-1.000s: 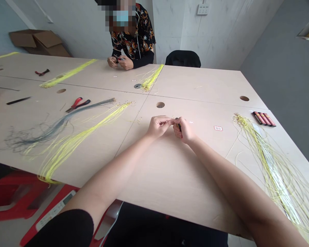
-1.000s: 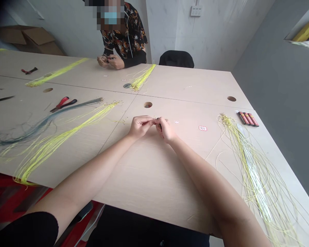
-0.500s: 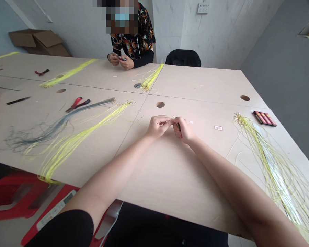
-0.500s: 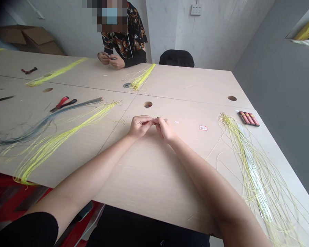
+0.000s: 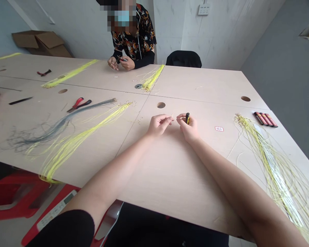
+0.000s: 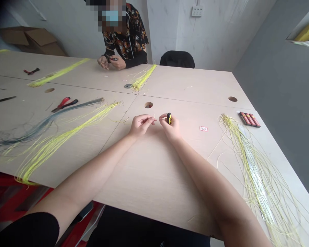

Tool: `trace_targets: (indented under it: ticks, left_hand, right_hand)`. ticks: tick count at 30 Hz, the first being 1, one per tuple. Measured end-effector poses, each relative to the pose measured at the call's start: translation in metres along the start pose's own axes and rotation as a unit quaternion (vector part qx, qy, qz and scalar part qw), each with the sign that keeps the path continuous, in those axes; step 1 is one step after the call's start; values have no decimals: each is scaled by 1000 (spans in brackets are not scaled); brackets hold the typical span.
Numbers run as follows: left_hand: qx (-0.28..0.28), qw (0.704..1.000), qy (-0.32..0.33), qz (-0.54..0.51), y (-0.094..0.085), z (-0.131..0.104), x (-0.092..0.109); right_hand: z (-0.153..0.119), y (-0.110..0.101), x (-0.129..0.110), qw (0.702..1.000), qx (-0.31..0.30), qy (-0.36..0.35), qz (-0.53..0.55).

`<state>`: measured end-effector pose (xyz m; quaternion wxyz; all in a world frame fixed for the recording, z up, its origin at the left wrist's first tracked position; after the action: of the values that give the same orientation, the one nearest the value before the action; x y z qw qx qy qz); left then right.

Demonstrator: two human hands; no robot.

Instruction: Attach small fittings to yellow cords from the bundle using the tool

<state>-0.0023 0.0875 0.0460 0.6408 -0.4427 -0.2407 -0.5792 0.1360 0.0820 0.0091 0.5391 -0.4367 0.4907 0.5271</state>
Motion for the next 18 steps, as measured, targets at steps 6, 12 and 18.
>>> trace_targets:
  ticks: [6,12,18]
  left_hand:
    - [-18,1000,-7,0,4,-1,-3]
    - [-28,1000,-9,-1,6,0,-2]
    - [-28,1000,-9,5,6,-1,-3]
  right_hand:
    - [-1,-3,-5,999,19,-34,-35]
    - [-1,0,-6,999,13,-34,-40]
    - [0,0,-5,999,6,-24,-34]
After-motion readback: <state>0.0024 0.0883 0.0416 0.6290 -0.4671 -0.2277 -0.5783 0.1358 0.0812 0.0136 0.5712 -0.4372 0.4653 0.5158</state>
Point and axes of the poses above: each hand's wrist, its own z-axis towards the middle knuckle, its own y-axis out of the palm, x = y × z, the point moved 9 cm from there along z, towards the middle knuckle
